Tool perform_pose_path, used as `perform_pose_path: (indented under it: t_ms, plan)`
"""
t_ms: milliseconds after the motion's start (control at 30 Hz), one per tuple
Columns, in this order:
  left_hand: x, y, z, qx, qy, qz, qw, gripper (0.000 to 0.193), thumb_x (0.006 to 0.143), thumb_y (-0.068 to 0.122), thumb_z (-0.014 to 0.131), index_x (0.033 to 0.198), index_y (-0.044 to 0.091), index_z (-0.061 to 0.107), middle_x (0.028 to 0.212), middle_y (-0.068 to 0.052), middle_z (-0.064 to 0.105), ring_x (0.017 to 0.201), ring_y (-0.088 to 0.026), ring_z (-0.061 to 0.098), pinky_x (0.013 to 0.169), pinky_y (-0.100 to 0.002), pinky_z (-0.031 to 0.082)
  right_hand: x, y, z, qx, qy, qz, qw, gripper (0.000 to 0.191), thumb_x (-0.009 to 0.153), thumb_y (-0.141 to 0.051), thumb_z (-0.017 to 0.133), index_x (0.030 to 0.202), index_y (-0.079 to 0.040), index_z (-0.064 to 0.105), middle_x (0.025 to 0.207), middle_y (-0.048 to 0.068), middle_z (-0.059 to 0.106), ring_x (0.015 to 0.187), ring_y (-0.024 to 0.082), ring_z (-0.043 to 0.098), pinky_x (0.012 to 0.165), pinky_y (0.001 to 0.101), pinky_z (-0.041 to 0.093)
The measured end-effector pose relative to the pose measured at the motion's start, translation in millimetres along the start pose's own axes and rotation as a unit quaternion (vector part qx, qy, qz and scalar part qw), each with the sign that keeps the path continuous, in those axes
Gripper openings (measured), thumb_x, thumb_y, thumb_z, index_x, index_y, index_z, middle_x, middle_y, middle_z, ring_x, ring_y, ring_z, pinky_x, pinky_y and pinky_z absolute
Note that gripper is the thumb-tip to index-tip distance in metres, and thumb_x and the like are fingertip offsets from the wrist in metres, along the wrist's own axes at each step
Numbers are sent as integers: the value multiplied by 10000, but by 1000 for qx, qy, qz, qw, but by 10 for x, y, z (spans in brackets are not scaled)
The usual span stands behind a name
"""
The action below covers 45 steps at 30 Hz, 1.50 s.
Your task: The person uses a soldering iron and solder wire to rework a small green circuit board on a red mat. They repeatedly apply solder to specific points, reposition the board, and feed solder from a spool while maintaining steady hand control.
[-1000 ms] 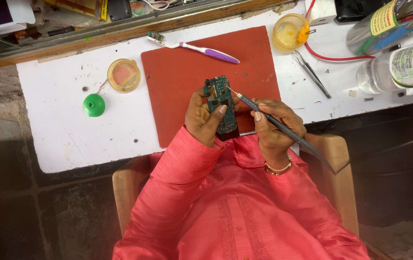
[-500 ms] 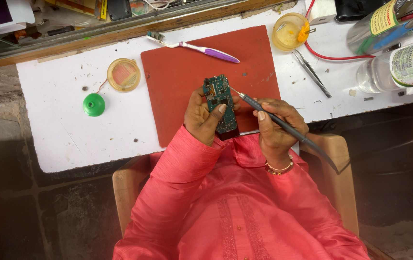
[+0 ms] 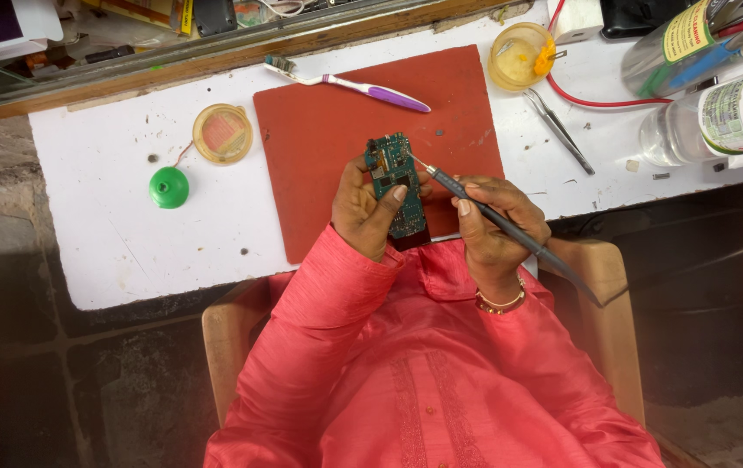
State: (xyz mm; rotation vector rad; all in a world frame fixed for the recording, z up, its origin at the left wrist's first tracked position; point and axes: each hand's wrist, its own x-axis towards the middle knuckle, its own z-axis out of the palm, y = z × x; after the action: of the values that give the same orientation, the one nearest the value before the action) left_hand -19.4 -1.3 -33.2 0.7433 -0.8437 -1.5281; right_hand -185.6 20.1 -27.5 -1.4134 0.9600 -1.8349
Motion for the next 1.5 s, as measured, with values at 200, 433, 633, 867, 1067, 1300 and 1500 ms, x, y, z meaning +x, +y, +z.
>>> perform_pose_path:
  t_ms: [200, 433, 633, 867, 1067, 1300, 1500]
  plan:
    - [-4, 27, 24, -8, -5, 1, 1000, 417, 1024, 8, 599, 1375, -44, 381, 1215, -237, 693, 1115, -280, 722, 1000, -410, 612, 13, -15, 13, 3, -2, 0, 1000, 153, 988, 62, 700, 1134, 41, 658, 1072, 197, 721, 900, 181, 715, 829, 265, 613]
    - [-15, 23, 26, -3, -6, 7, 1000, 412, 1031, -6, 587, 1385, -45, 380, 1224, -233, 681, 1127, -279, 713, 1012, -410, 605, 15, -25, 13, -5, -3, 8, 1000, 153, 982, 53, 705, 1127, 43, 657, 1077, 202, 720, 941, 191, 714, 824, 263, 615]
    - [-9, 20, 24, -7, -8, 9, 1000, 406, 1032, -12, 584, 1381, -43, 380, 1218, -225, 677, 1134, -275, 710, 1023, -410, 601, 17, -8, 13, 0, -6, 5, 1000, 156, 980, 53, 712, 1127, 43, 658, 1074, 202, 723, 914, 186, 718, 823, 263, 616]
    - [-13, -9, -6, -7, -4, -5, 1000, 426, 1028, -1, 592, 1398, -47, 384, 1199, -229, 689, 1094, -271, 722, 991, -400, 609, -19, 47, -15, 68, 35, 25, 997, 157, 979, 73, 702, 1121, 32, 652, 1066, 187, 710, 866, 181, 701, 837, 280, 608]
    - [32, -17, -78, 17, 10, -31, 999, 404, 993, -53, 604, 1372, -63, 466, 1169, -180, 673, 1016, -235, 726, 916, -373, 627, 12, 96, -80, 138, 84, 63, 985, 157, 971, 51, 717, 1110, 23, 651, 1048, 187, 718, 842, 181, 694, 848, 278, 592]
    - [30, 74, -132, 141, 38, -49, 988, 420, 951, -109, 606, 1366, -91, 540, 1178, -152, 684, 984, -161, 708, 848, -286, 608, 22, 85, -84, 143, 98, 78, 982, 153, 972, 27, 723, 1108, 25, 654, 1043, 184, 723, 881, 184, 697, 844, 269, 587]
    - [97, 291, -168, 246, 12, -73, 966, 393, 903, -102, 644, 1291, -67, 590, 1106, -133, 738, 918, -133, 729, 795, -251, 614, 33, 86, -112, 147, 88, 71, 983, 147, 980, 27, 731, 1109, 26, 661, 1022, 180, 724, 820, 174, 687, 838, 277, 586]
